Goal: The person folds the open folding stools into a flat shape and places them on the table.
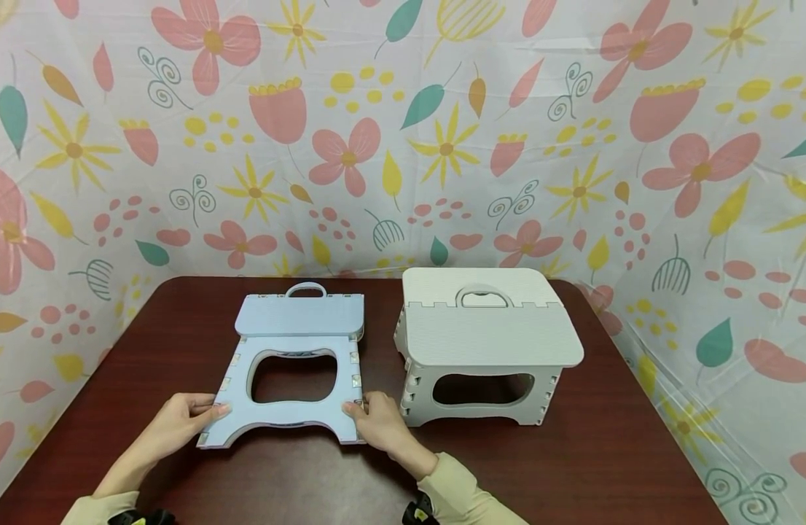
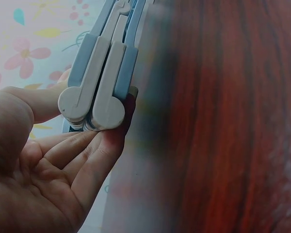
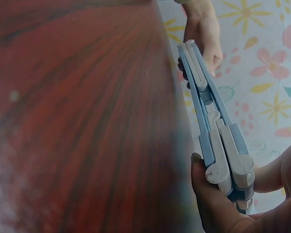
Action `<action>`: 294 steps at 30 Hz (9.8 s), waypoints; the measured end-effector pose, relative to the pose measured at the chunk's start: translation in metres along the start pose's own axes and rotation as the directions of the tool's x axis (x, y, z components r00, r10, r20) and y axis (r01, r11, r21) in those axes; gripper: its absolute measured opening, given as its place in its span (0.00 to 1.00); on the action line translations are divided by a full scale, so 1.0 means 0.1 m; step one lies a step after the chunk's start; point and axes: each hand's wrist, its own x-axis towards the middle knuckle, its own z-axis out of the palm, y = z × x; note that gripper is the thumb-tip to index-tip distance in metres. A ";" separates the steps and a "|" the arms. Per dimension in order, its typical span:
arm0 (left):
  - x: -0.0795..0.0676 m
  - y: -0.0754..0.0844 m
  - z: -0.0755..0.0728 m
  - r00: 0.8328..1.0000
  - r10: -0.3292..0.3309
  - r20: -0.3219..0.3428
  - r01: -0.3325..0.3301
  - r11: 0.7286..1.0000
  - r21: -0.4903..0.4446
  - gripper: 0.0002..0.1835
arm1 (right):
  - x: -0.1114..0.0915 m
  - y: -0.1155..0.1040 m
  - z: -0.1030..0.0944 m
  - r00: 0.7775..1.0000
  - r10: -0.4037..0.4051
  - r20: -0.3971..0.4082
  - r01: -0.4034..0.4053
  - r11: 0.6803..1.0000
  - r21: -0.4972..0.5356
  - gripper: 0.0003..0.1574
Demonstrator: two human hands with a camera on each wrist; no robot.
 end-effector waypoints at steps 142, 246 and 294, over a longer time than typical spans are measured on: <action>-0.02 0.00 -0.11 0.979 -0.202 0.016 0.201 0.978 0.053 0.29 | 0.01 -0.11 -0.04 0.991 -0.133 -0.024 0.117 0.935 -0.336 0.31; 0.48 1.58 1.24 0.828 0.464 0.315 -0.512 0.855 0.087 0.26 | -0.78 0.53 -1.83 0.956 0.025 0.293 0.085 0.930 -0.359 0.22; 0.50 1.83 1.77 0.848 0.386 0.364 -0.456 0.881 0.129 0.43 | -0.70 1.14 -2.36 0.995 0.098 -0.010 -0.095 0.928 -0.362 0.37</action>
